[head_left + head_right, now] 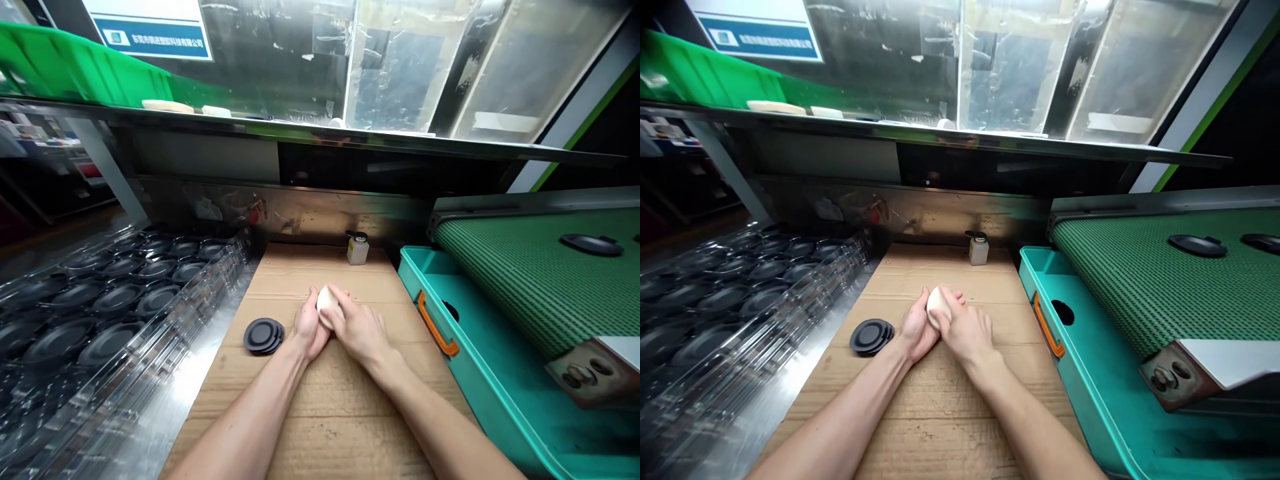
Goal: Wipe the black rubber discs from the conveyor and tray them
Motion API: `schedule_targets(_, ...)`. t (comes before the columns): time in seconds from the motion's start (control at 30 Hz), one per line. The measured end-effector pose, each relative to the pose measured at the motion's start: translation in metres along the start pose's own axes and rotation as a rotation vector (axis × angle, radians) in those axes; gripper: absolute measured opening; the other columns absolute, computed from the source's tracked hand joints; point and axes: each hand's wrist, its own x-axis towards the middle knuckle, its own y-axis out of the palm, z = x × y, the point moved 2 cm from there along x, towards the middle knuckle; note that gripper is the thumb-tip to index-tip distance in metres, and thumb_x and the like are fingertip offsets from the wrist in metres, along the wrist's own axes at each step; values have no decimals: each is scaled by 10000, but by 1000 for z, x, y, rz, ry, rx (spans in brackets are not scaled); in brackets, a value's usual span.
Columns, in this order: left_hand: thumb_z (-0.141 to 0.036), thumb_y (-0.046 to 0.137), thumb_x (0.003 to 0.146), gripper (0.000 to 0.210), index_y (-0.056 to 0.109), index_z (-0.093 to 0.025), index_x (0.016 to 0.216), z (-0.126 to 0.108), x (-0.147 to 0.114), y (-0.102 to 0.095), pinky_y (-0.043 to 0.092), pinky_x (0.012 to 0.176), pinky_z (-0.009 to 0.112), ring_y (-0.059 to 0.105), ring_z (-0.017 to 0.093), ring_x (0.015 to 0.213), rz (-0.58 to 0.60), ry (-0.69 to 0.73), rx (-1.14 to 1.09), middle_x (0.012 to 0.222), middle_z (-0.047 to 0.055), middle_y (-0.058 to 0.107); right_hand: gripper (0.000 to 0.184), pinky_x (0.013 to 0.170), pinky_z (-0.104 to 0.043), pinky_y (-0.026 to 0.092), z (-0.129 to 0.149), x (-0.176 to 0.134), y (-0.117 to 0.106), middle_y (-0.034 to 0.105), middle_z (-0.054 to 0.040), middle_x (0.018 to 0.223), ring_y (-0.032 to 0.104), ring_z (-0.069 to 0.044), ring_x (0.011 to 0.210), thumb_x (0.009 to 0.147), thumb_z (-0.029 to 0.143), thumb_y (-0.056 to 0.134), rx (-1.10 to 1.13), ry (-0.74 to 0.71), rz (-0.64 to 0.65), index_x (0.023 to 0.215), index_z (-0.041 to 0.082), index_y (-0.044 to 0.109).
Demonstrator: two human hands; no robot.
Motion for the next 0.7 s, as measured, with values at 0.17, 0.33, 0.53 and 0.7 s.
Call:
schedule_targets(0.17,-445,398,954,446,634,-84,1069,2,1,0,504,957,417,638,270,1071,-12,15,6,1109,186,683,587,726,-366,455,-5,6,-2,704,-102,1024,669,-303,893,938,590,370,31,-49,-22,1475,361,309)
schedule_targets(0.33,-427,414,954,421,645,-91,1058,0,3,0,507,957,419,642,263,1063,-7,15,17,1104,175,689,572,723,-331,450,-13,9,1,717,-84,980,674,-270,885,951,576,356,17,23,-50,1476,353,312)
schedule_targets(0.53,-442,425,949,442,648,-83,1079,1,5,0,511,953,404,632,265,1088,-19,-4,5,1123,183,682,567,732,-320,455,-14,12,4,718,-72,1001,679,-258,875,950,561,374,40,-1,-53,1470,339,337)
schedule_targets(0.7,-428,457,939,425,650,-80,1088,1,3,0,521,937,390,638,274,1078,-51,-25,-11,1124,190,681,573,706,-299,445,-14,12,5,717,-72,989,682,-255,870,937,559,408,85,-37,-61,1460,332,358)
